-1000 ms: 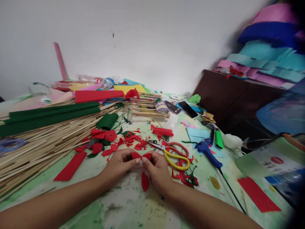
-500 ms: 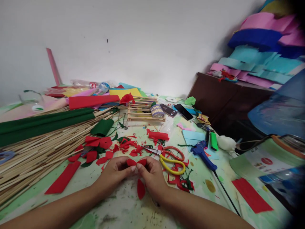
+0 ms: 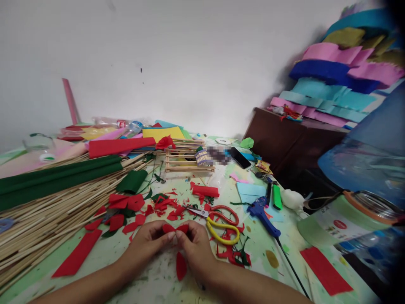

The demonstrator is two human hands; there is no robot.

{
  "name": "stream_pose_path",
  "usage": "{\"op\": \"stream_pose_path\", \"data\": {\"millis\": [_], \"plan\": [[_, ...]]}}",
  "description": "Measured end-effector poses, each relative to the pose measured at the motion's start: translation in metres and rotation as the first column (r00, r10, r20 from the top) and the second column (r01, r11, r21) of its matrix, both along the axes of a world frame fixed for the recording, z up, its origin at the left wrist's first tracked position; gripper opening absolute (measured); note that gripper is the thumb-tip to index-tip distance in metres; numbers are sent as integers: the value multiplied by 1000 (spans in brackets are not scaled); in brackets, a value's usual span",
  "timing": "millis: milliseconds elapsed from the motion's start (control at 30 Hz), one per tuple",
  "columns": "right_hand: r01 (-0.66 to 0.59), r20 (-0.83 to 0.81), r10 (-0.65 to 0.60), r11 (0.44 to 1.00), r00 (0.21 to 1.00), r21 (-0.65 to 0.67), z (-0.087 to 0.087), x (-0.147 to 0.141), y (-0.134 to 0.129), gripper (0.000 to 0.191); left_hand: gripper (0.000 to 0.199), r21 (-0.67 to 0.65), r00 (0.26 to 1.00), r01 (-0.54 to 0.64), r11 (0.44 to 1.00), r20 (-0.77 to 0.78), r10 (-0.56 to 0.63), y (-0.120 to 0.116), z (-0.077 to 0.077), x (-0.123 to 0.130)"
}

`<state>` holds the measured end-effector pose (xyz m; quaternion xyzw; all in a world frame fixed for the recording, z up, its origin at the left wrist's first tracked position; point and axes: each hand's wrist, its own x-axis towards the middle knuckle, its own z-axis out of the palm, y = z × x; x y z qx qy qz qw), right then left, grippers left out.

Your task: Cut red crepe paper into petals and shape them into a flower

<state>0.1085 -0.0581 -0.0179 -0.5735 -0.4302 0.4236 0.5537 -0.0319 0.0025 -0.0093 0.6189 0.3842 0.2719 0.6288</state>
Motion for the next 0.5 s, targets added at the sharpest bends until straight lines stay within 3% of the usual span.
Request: {"op": "stream_pose_path", "data": {"millis": [500], "plan": [[-57,-113,66,995,991,80,-3,2,-1,22,28,45,997,6,999,82,-10,-1,1,2]]}}
